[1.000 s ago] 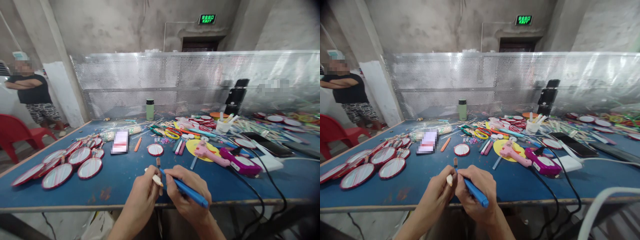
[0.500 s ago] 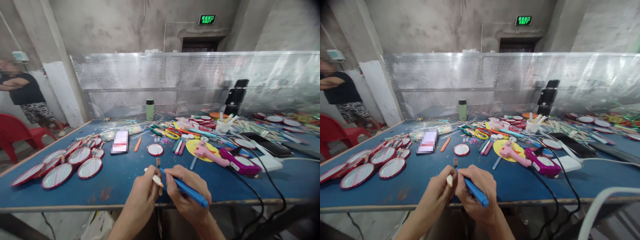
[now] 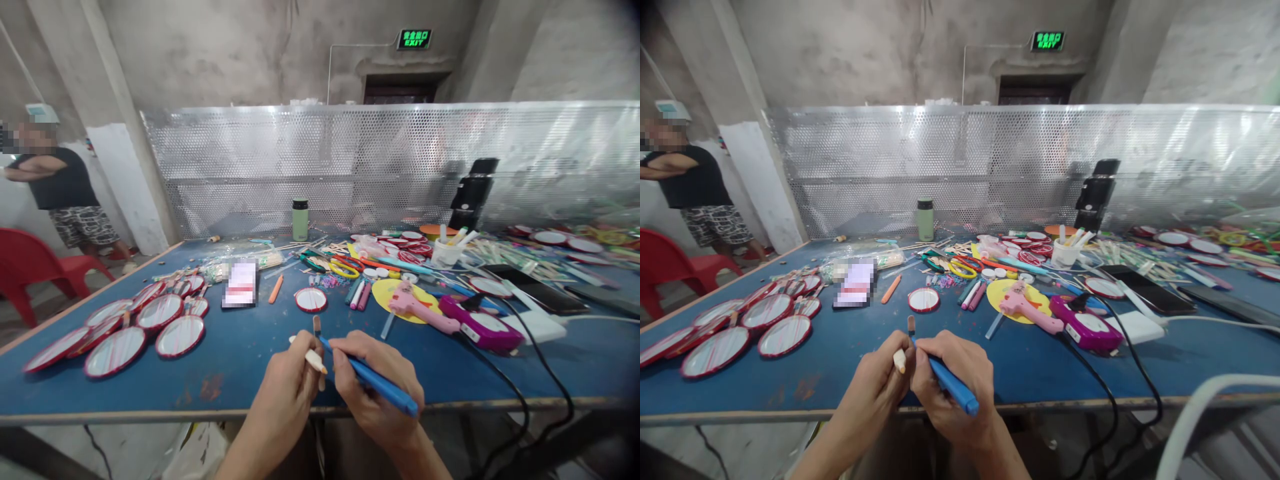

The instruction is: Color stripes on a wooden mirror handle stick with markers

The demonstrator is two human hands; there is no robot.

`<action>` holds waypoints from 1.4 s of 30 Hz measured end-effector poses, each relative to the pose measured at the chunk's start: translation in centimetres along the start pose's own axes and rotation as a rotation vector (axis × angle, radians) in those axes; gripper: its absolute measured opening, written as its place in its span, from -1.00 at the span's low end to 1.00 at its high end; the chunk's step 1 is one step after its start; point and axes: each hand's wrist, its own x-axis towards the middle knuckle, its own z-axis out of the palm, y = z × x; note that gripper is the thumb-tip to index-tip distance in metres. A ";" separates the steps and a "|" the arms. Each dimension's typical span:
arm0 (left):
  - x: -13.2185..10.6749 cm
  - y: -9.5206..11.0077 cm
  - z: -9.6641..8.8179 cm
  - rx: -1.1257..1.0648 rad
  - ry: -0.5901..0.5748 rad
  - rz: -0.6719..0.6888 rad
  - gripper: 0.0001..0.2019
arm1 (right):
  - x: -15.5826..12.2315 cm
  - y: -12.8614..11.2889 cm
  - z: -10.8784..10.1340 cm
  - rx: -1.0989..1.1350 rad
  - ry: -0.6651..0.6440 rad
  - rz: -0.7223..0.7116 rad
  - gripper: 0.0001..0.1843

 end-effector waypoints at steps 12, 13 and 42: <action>-0.1 0.1 0.0 0.002 0.008 0.000 -0.74 | 0.1 -0.2 0.0 -0.041 0.000 -0.010 -0.88; -0.1 0.1 0.0 0.003 0.007 -0.001 -0.74 | 0.1 -0.2 0.0 -0.035 -0.004 -0.009 -0.88; 0.1 0.0 0.0 -0.010 -0.006 0.000 -0.73 | -0.2 0.0 -0.1 -0.069 0.006 -0.019 -0.90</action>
